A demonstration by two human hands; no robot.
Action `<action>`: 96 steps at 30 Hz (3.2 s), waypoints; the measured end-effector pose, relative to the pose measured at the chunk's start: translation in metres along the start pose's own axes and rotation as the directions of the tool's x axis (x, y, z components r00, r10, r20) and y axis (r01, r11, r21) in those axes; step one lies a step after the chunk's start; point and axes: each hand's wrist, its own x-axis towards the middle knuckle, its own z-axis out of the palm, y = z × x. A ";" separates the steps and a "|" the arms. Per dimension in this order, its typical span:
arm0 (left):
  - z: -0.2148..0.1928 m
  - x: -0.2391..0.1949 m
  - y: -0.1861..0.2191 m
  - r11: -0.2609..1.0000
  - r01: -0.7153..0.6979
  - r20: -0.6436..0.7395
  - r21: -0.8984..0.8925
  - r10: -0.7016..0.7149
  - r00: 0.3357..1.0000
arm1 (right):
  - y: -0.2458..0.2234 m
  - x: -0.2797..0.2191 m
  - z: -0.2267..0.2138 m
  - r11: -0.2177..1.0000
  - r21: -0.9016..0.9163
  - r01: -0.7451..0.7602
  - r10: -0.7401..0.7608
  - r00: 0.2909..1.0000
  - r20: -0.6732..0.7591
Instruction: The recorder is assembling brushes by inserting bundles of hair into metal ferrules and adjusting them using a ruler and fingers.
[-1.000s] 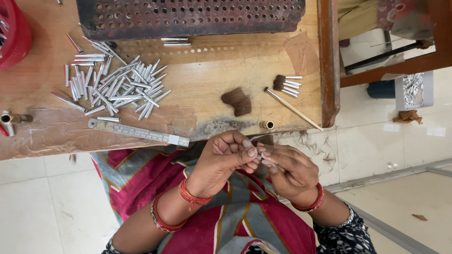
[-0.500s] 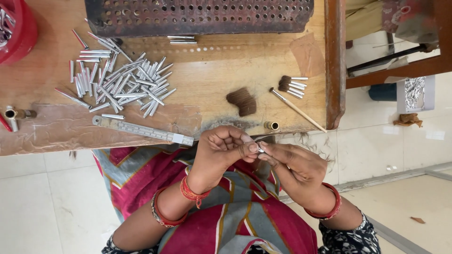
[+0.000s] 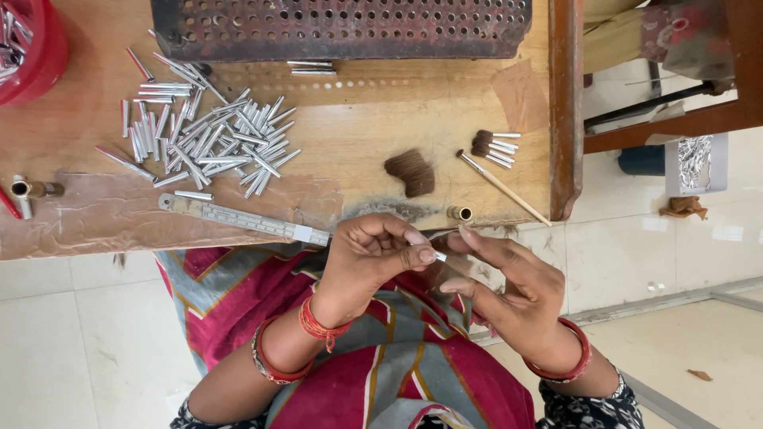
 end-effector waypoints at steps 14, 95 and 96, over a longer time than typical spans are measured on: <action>0.004 0.001 -0.003 0.992 0.103 0.023 -0.066 -0.102 0.995 | 0.002 -0.007 0.001 0.993 -0.094 0.065 -0.067 0.997 -0.025; 0.023 0.017 0.026 0.685 -0.324 0.105 0.652 0.342 0.934 | 0.034 0.032 -0.006 0.999 -0.036 0.000 -0.004 0.994 -0.105; 0.025 0.017 0.028 0.609 -0.356 0.141 0.709 0.372 0.917 | 0.033 0.033 -0.005 0.996 0.089 0.010 -0.009 1.000 -0.005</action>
